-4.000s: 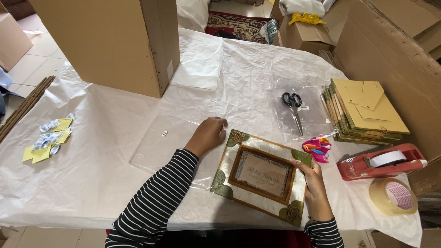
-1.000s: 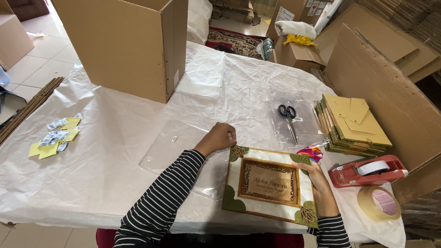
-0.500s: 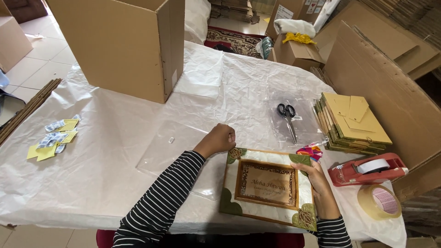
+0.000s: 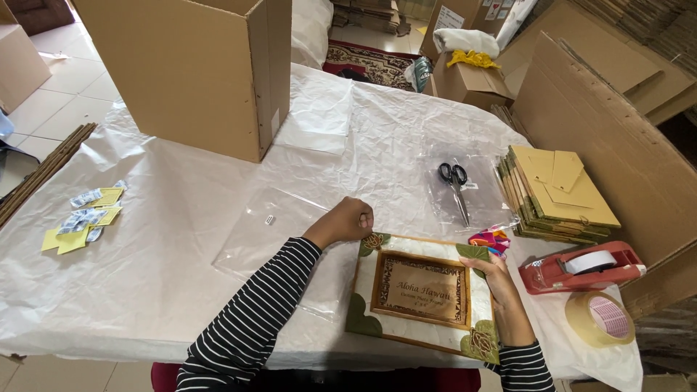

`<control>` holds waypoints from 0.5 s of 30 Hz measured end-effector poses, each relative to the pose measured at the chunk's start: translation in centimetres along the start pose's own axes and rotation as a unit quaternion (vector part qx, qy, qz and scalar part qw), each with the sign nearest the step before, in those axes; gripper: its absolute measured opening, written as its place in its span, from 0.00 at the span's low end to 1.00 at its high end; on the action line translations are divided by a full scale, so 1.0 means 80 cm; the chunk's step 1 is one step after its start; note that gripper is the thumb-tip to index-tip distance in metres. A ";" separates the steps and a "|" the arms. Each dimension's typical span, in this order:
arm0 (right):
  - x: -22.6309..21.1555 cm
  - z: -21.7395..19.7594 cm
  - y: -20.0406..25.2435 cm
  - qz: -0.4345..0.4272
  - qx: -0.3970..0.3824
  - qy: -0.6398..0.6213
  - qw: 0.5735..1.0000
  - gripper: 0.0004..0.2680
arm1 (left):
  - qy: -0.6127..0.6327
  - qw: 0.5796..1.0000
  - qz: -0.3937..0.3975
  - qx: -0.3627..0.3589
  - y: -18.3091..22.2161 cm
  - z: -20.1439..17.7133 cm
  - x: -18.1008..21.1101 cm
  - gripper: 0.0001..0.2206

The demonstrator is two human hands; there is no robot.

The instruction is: Cleaning a picture frame and carefully inserting it into a protective plastic sleeve for packaging.

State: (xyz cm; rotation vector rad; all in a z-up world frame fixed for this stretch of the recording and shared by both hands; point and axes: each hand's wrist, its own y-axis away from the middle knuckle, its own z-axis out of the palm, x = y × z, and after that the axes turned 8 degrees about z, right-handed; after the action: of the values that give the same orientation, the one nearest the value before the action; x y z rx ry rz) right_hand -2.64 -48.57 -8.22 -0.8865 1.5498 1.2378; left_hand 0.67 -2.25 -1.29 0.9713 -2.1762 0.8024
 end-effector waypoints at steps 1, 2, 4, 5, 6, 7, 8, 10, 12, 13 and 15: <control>0.004 -0.003 -0.005 0.009 0.003 -0.007 1.000 0.12 | 0.005 1.000 0.006 -0.002 0.002 -0.001 0.001 0.08; 0.006 -0.001 -0.005 0.009 0.002 -0.006 1.000 0.12 | 0.006 1.000 0.006 -0.001 0.005 -0.006 0.007 0.08; 0.009 0.002 -0.006 0.009 0.004 -0.008 1.000 0.12 | 0.036 0.999 -0.006 -0.015 0.010 -0.018 0.019 0.09; 0.007 0.007 0.000 0.009 0.003 -0.008 1.000 0.12 | 0.035 0.999 -0.006 -0.014 0.012 -0.020 0.022 0.09; 0.006 0.013 0.006 0.010 0.005 -0.013 1.000 0.13 | 0.035 0.999 -0.010 -0.020 0.016 -0.022 0.025 0.10; 0.006 0.018 0.013 0.012 0.007 -0.017 1.000 0.13 | 0.034 0.999 -0.014 -0.026 0.019 -0.024 0.029 0.11; -0.019 0.052 0.050 0.012 0.006 -0.018 1.000 0.13 | 0.034 0.999 -0.014 -0.026 0.021 -0.025 0.034 0.11; -0.067 0.118 0.125 0.033 0.000 -0.064 0.997 0.15 | 0.030 0.998 -0.028 -0.048 0.025 -0.027 0.043 0.14; -0.067 0.117 0.132 0.035 0.003 -0.070 0.997 0.15 | 0.020 0.998 -0.035 -0.057 0.033 -0.031 0.059 0.18; -0.067 0.116 0.135 0.037 0.006 -0.076 0.996 0.15 | 0.011 0.997 -0.043 -0.065 0.037 -0.033 0.067 0.21; -0.066 0.117 0.134 0.035 0.005 -0.079 0.996 0.15 | -0.019 0.994 -0.063 -0.084 0.037 -0.029 0.071 0.22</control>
State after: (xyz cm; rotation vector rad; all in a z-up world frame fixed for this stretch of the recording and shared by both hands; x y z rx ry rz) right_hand -8.89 -37.08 -0.54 -0.7134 1.4698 1.3168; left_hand -4.11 -1.33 3.52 1.0321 -2.1508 0.5356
